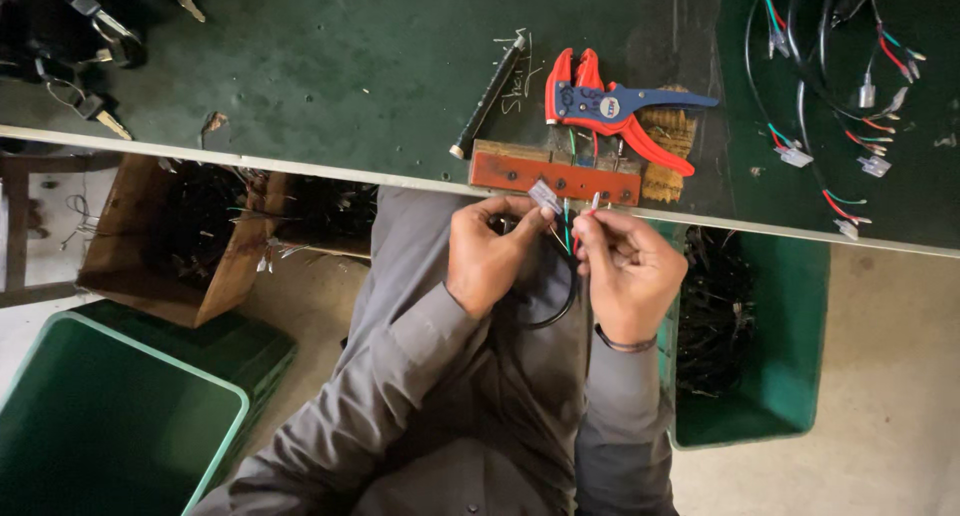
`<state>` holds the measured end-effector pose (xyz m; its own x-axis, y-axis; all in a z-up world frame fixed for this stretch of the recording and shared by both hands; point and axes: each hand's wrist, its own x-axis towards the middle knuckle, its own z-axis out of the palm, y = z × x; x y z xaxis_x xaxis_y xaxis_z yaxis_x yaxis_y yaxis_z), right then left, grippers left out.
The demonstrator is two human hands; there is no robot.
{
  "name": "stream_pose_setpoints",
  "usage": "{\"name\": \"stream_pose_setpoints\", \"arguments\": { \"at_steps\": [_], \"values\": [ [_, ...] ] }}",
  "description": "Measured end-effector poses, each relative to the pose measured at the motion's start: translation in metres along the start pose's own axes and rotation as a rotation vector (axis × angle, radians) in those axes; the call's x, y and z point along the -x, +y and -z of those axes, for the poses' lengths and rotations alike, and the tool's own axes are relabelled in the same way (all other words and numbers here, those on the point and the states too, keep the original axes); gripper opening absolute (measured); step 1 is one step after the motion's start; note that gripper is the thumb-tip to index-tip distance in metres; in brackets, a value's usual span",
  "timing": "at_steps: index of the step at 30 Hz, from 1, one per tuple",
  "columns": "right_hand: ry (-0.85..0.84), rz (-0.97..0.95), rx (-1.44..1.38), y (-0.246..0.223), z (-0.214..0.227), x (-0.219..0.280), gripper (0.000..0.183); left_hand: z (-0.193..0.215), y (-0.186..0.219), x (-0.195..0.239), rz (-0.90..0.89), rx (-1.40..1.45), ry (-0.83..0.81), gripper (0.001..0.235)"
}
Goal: The person sits on the floor and assembles a wiring harness by inserting colored wires into a white connector and securing a black cylindrical component with a screwdriver. The person repeats this process for multiple harnesses, placing finished units on the table.
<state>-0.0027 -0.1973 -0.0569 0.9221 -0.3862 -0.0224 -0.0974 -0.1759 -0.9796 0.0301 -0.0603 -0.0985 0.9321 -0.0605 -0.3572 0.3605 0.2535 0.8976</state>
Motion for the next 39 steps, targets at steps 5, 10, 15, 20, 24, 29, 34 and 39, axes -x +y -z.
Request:
{"name": "stream_pose_setpoints", "arguments": {
  "at_steps": [5, 10, 15, 20, 24, 29, 34, 39],
  "values": [
    [-0.022, -0.097, -0.225, 0.005, -0.001, -0.008, 0.009, 0.0, 0.004, 0.003, 0.178, -0.013, -0.141, 0.023],
    [-0.032, 0.079, 0.291, 0.012, 0.007, -0.003, 0.009, 0.006, 0.004, -0.002, 0.149, 0.0, -0.18, 0.023],
    [0.003, 0.087, 0.272, 0.029, 0.006, -0.005, 0.008, 0.002, 0.001, -0.002, 0.145, 0.0, -0.147, 0.025],
    [0.007, 0.067, 0.193, 0.032, 0.001, -0.008, 0.007, 0.003, -0.001, -0.002, 0.144, -0.021, -0.13, 0.022],
    [0.046, 0.16, 0.152, 0.023, -0.008, -0.005, 0.005, 0.002, -0.011, -0.002, -0.006, -0.061, -0.121, 0.019],
    [0.19, 0.348, 0.392, -0.015, -0.015, -0.001, 0.018, 0.001, -0.017, -0.008, 0.116, 0.013, -0.115, 0.017],
    [-0.158, 0.297, 0.519, -0.035, -0.01, -0.025, 0.016, 0.0, -0.011, -0.006, 0.176, 0.082, -0.149, 0.018],
    [0.019, 0.178, 0.168, 0.0, 0.018, -0.012, 0.011, -0.001, -0.004, -0.002, 0.196, 0.048, -0.138, 0.023]
  ]
}}
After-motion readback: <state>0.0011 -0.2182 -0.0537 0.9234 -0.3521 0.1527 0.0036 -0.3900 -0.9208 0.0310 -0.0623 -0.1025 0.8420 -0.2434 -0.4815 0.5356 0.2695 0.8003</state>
